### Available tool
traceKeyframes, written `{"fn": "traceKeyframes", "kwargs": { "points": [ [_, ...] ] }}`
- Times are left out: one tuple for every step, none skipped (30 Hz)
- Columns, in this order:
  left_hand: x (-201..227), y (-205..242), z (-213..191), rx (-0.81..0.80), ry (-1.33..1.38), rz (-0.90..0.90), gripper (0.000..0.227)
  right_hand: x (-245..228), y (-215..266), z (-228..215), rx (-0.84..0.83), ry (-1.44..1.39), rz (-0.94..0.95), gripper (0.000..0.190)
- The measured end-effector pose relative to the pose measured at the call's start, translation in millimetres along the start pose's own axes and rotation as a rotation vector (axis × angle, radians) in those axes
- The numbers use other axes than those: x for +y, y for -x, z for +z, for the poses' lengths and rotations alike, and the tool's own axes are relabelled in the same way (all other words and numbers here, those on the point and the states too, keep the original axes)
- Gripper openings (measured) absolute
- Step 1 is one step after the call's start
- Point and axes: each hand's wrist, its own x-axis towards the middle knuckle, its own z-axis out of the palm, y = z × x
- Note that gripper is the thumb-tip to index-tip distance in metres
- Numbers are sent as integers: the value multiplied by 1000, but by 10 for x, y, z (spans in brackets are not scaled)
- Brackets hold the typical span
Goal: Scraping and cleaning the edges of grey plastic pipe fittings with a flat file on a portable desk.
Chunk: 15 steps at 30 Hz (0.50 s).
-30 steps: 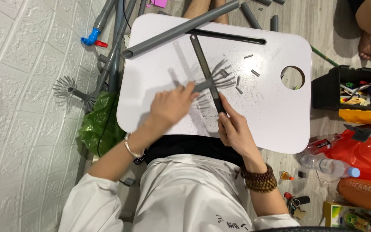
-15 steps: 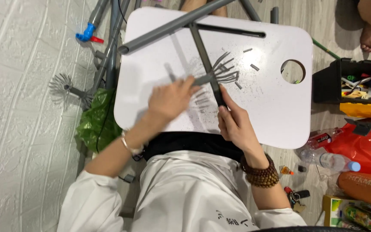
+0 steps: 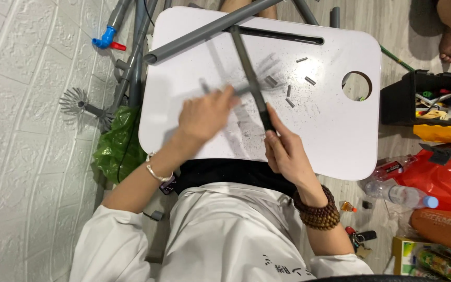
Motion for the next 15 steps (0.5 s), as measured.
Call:
{"fn": "traceKeyframes", "kwargs": {
  "points": [
    [-32, -68, -88, 5, -4, 8, 31, 57, 40, 14, 6, -1, -8, 59],
    [-64, -136, -178, -88, 83, -152, 33, 114, 78, 31, -27, 3, -21, 59],
    [-80, -174, -257, -184, 176, -320, 35, 174, 132, 40, -67, 13, -27, 58],
    [-3, -155, -272, -179, 179, -322, 35, 103, 85, 15, -68, 17, -29, 58],
    [94, -118, -288, -287, 141, -282, 35, 43, 72, -5, -32, 5, -14, 58],
    [188, -82, -304, -394, 104, -243, 35, -15, 55, -24, 4, -7, 2, 58],
    [130, -73, -274, -393, 104, -245, 35, -5, 66, -9, 2, -6, 1, 58],
    [72, -64, -247, -252, 137, -220, 33, 3, 78, 6, -6, 29, 6, 59],
    [41, -69, -218, -110, 166, -195, 31, 11, 97, -9, -14, 64, 8, 60],
    [45, -64, -213, -108, 164, -197, 31, -20, 107, -21, -17, 64, 5, 60],
    [38, -39, -202, -98, 152, -205, 30, -43, 135, -3, -9, 64, 14, 60],
    [29, -15, -190, -89, 140, -214, 30, -66, 161, 16, -1, 64, 23, 60],
    [25, -21, -211, -86, 137, -212, 30, -87, 171, 10, -1, 63, 19, 60],
    [22, -27, -232, -101, 203, -226, 30, -107, 183, 4, 0, 64, 25, 60],
    [17, 7, -255, -121, 270, -244, 30, -120, 212, 20, -4, 64, 36, 61]
  ]
}}
